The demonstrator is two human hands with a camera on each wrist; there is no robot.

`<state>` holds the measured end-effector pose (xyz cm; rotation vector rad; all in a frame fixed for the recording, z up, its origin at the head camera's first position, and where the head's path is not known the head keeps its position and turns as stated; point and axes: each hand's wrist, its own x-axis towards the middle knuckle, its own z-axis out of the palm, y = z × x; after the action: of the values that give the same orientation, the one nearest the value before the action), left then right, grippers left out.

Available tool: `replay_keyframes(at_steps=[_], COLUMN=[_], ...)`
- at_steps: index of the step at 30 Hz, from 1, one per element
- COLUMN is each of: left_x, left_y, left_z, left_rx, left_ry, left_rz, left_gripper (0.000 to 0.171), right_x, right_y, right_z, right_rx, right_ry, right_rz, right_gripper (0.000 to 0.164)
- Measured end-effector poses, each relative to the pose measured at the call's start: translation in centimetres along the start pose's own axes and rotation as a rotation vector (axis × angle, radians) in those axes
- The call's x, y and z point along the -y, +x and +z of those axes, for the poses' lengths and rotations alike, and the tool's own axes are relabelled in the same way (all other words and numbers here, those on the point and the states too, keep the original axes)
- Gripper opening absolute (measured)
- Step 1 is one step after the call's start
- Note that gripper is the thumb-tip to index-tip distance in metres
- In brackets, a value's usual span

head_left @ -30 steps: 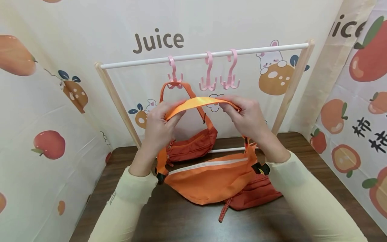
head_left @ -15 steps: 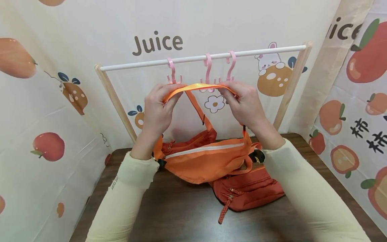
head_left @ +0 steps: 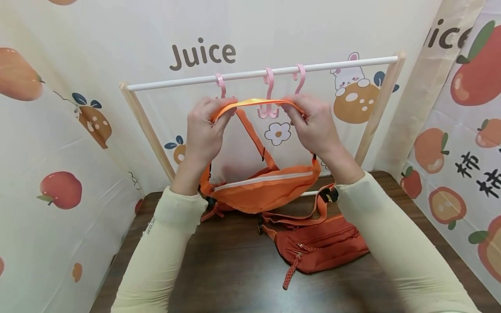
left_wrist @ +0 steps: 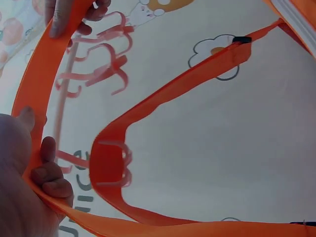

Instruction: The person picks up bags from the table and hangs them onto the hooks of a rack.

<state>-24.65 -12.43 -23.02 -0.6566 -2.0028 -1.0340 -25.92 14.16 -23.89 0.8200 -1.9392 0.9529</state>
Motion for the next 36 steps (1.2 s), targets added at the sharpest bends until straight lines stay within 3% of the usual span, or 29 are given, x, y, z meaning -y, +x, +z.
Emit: replay_keyframes(at_steps=[7,17,25,36], left_x=[1.4,1.1,0.8,1.0], left_y=[0.1,0.7,0.8,0.5], left_z=[1.7,3.6,4.3,4.6], left_rx=[0.031,0.003,0.019,0.066], left_ry=[0.003,0.108,0.179,0.229], left_rz=[-0.089,-0.165,-0.265,-0.332], left_gripper=[0.023,0.029,0.037,0.039], right_x=[-1.3,-1.3,-1.5,-1.7], right_y=[-0.7,-0.3,0.1,-0.2], right_z=[0.9,1.3,1.7,1.9], right_rx=[0.030,0.009,0.021,0.099], right_ry=[-0.049,-0.158,-0.201,-0.231], right_rz=[0.090,0.206,0.285,0.365], right_gripper=[0.026,0.035,0.038,0.039])
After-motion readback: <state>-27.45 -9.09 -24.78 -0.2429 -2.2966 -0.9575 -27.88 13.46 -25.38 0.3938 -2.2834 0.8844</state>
